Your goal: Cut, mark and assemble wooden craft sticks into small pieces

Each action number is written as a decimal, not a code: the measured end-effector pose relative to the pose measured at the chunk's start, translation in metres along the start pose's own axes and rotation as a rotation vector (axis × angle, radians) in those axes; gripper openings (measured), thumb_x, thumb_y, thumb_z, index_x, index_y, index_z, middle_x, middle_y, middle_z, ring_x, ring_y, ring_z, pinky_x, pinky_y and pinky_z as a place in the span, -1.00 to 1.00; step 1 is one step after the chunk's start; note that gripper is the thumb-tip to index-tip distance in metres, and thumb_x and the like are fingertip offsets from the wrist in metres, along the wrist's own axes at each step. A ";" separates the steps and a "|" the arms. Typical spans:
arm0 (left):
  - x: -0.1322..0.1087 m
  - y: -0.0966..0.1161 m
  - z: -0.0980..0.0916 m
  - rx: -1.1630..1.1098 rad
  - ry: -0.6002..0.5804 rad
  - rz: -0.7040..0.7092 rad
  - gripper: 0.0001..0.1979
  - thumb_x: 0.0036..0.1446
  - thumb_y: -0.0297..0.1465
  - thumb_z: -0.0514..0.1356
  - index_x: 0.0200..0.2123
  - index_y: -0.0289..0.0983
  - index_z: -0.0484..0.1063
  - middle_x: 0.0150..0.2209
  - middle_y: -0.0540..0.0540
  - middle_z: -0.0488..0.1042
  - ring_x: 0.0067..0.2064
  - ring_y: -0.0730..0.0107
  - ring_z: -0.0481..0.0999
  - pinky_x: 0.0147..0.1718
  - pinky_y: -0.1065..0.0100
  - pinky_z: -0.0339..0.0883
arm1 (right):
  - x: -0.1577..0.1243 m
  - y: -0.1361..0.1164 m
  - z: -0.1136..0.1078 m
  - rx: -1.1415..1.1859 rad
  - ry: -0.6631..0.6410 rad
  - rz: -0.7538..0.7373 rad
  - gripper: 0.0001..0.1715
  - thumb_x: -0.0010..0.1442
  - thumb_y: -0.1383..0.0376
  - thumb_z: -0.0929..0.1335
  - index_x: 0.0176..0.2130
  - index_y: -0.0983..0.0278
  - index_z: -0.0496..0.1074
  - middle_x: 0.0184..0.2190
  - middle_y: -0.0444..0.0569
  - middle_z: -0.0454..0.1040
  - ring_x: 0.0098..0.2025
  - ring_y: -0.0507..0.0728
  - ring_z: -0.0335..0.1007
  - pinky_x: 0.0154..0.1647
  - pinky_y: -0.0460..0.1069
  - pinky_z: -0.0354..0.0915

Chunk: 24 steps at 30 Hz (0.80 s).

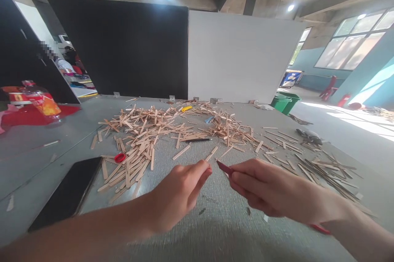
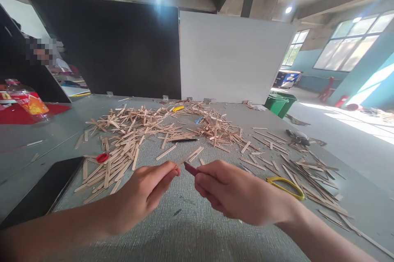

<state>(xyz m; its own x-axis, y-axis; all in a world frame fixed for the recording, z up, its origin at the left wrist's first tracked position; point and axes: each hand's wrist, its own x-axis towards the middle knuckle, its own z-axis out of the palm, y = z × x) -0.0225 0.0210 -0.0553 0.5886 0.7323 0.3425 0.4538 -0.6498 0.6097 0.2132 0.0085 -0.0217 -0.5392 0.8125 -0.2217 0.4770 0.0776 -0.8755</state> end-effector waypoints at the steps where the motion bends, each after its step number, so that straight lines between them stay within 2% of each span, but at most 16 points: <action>1: 0.000 0.001 0.000 -0.002 0.006 0.009 -0.75 0.49 -0.36 -0.11 -0.32 -0.18 0.14 -0.50 0.15 0.12 -0.52 0.49 0.05 -0.52 0.35 0.01 | -0.002 -0.003 -0.002 0.064 -0.020 0.076 -0.52 0.41 -0.09 0.21 -0.34 0.20 0.32 -0.53 -0.17 0.23 -0.54 0.02 0.13 -0.61 -0.10 0.11; 3: 0.000 0.001 0.002 -0.004 0.012 -0.011 -0.72 0.51 -0.32 -0.12 -0.33 -0.18 0.13 -0.51 0.15 0.12 -0.53 0.50 0.06 -0.53 0.36 0.01 | -0.003 -0.009 0.005 0.113 0.015 0.130 -0.51 0.43 -0.09 0.18 -0.33 0.20 0.30 -0.54 -0.20 0.18 -0.54 0.02 0.12 -0.60 -0.10 0.10; 7: -0.001 -0.002 0.005 -0.021 0.016 -0.052 -0.68 0.53 -0.28 -0.15 -0.33 -0.19 0.16 -0.51 0.15 0.16 -0.52 0.51 0.11 -0.51 0.39 0.04 | 0.001 -0.015 0.019 0.098 0.032 0.093 -0.58 0.44 0.02 0.21 -0.37 0.20 0.27 -0.51 -0.17 0.20 -0.49 0.03 0.15 -0.49 -0.08 0.19; 10: -0.004 -0.004 0.009 -0.030 0.007 -0.019 -0.72 0.51 -0.32 -0.13 -0.32 -0.19 0.15 -0.51 0.16 0.08 -0.52 0.50 0.03 -0.51 0.37 0.00 | 0.000 -0.011 0.001 0.073 -0.065 0.097 -0.63 0.37 0.07 0.34 -0.39 0.22 0.33 -0.49 -0.16 0.26 -0.48 0.01 0.18 -0.52 -0.11 0.15; 13: -0.006 -0.007 0.014 -0.019 -0.032 -0.027 -0.73 0.51 -0.33 -0.11 -0.34 -0.17 0.10 -0.51 0.17 0.03 -0.52 0.48 0.00 -0.51 0.35 -0.02 | -0.007 -0.006 -0.019 0.091 -0.090 0.162 -0.62 0.45 0.03 0.26 -0.30 0.22 0.37 -0.46 -0.17 0.27 -0.48 -0.02 0.15 -0.58 -0.17 0.07; 17: -0.004 -0.009 0.013 0.013 -0.052 0.010 -0.74 0.52 -0.33 -0.12 -0.30 -0.18 0.16 -0.50 0.16 0.08 -0.52 0.49 0.03 -0.50 0.36 0.01 | -0.010 -0.006 -0.018 0.221 -0.139 0.221 -0.60 0.50 0.04 0.20 -0.27 0.22 0.36 -0.52 -0.24 0.16 -0.55 -0.05 0.03 -0.66 -0.22 0.01; 19: -0.001 -0.008 0.007 0.035 0.021 0.042 -0.76 0.52 -0.34 -0.10 -0.24 -0.20 0.23 -0.49 0.16 0.17 -0.51 0.51 0.09 -0.49 0.38 0.06 | -0.006 -0.008 -0.013 0.390 -0.181 0.164 -0.61 0.51 0.09 0.20 -0.23 0.25 0.42 -0.53 -0.26 0.11 -0.58 -0.07 -0.04 -0.68 -0.23 0.01; 21: 0.001 -0.006 0.000 0.064 0.138 0.055 -0.79 0.52 -0.35 -0.08 -0.20 -0.20 0.27 -0.47 0.15 0.25 -0.50 0.52 0.16 -0.47 0.41 0.12 | 0.000 -0.008 -0.010 0.614 -0.259 0.057 -0.60 0.51 0.12 0.20 -0.12 0.30 0.50 -0.49 -0.24 0.15 -0.59 -0.10 -0.03 -0.67 -0.23 0.08; 24: 0.003 -0.003 -0.009 0.111 0.289 0.039 -0.77 0.52 -0.38 -0.08 -0.25 -0.20 0.26 -0.49 0.15 0.27 -0.52 0.54 0.21 -0.47 0.46 0.16 | 0.008 -0.004 -0.006 0.837 -0.395 -0.051 -0.60 0.48 0.20 0.23 0.05 0.36 0.53 -0.39 -0.13 0.32 -0.60 -0.10 0.20 -0.65 -0.20 0.22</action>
<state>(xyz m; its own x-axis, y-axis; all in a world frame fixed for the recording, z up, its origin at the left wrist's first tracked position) -0.0285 0.0268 -0.0494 0.3990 0.7239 0.5628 0.5145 -0.6848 0.5161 0.2107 0.0178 -0.0174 -0.8164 0.5519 -0.1702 -0.1278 -0.4600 -0.8787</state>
